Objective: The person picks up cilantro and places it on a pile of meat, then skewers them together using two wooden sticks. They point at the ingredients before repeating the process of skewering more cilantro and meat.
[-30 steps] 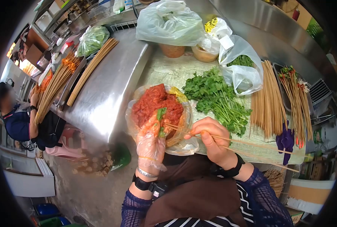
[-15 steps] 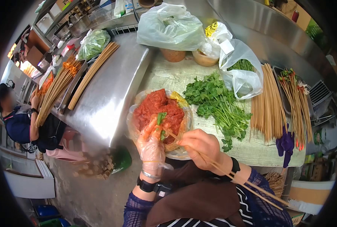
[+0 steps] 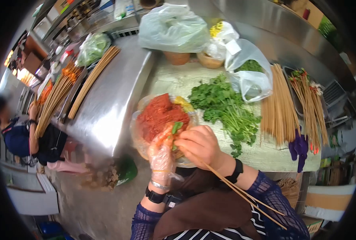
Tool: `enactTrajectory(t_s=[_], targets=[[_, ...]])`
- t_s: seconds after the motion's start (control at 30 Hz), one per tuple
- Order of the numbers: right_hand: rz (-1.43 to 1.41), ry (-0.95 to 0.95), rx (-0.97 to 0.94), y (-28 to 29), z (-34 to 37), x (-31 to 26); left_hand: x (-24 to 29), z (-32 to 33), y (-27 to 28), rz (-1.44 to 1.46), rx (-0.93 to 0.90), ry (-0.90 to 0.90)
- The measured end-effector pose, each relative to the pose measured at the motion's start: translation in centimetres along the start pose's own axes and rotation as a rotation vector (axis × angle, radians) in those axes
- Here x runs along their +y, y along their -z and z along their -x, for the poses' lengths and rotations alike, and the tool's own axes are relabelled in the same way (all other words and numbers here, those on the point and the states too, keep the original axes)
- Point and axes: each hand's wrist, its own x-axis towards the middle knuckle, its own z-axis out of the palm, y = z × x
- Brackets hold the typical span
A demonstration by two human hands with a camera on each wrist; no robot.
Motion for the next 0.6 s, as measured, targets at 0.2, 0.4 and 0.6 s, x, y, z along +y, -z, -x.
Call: enactTrajectory(t_s=[0.2,0.4,0.6], targets=[[-0.586,-0.508,0.010,4.0,1.1,-0.4,2.9,-2.5,-0.7,-0.025,0.005,-0.063],[-0.924,-0.916,0.308,12.8,5.6,0.3,2.7,-1.7,-2.3,-0.276,0.032,-0.240],[-0.582,-0.685,1.064,25.5,8.8,7.0,-1.4,-4.3,3.3,-0.169,-0.083,-0.317]])
